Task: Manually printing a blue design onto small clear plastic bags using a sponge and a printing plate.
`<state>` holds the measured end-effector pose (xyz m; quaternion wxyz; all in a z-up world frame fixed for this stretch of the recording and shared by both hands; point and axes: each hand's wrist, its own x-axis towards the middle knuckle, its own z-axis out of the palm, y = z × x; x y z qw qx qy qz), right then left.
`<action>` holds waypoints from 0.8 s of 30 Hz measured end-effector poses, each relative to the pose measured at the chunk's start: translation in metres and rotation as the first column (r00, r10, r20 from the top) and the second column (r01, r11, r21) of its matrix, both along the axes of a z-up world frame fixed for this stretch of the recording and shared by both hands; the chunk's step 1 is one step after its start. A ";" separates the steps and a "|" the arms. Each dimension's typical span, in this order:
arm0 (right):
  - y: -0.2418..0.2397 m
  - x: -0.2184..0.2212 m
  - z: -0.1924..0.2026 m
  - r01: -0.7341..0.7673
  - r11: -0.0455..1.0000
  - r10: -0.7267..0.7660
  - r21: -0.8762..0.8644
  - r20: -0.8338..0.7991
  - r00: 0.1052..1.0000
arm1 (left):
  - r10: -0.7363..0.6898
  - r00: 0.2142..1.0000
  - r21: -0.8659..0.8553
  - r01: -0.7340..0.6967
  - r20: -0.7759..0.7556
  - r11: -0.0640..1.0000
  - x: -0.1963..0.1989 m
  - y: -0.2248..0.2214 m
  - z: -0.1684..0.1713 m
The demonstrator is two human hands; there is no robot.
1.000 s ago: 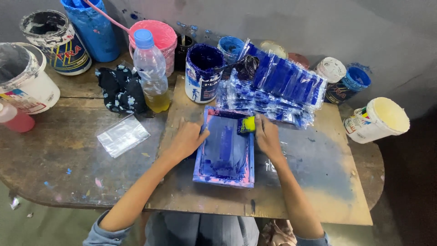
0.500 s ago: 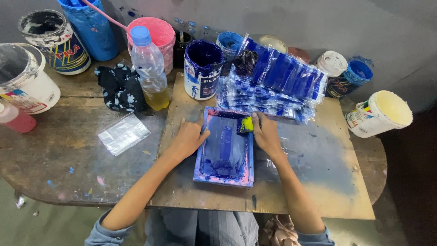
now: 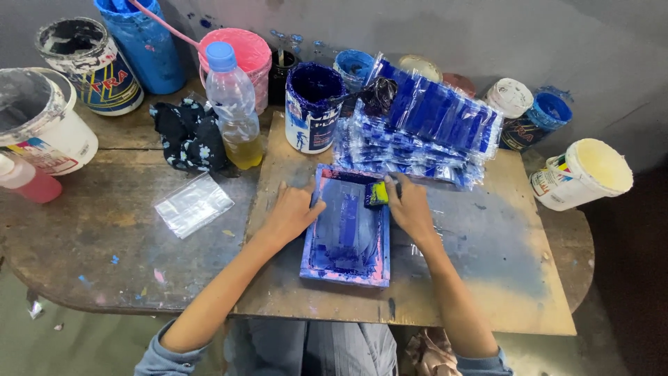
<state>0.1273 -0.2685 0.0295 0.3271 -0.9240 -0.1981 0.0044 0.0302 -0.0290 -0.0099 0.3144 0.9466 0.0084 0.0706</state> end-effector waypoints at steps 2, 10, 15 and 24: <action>0.005 -0.007 0.008 0.009 0.999 -0.011 0.035 0.033 0.999 | 0.007 1.000 0.014 -0.007 -0.002 1.000 -0.003 -0.001 0.012; -0.003 0.007 -0.011 -0.042 0.979 0.009 0.202 0.161 0.987 | 0.097 0.994 0.158 -0.103 0.048 0.982 -0.012 0.000 0.022; 0.003 -0.005 0.007 -0.045 0.941 -0.009 0.336 0.158 0.987 | 0.002 0.975 0.297 -0.069 0.221 0.953 -0.016 0.005 0.017; 0.006 0.011 -0.013 -0.294 0.950 0.184 0.107 0.569 0.802 | -0.144 0.981 0.245 0.109 0.130 0.963 -0.063 0.001 0.068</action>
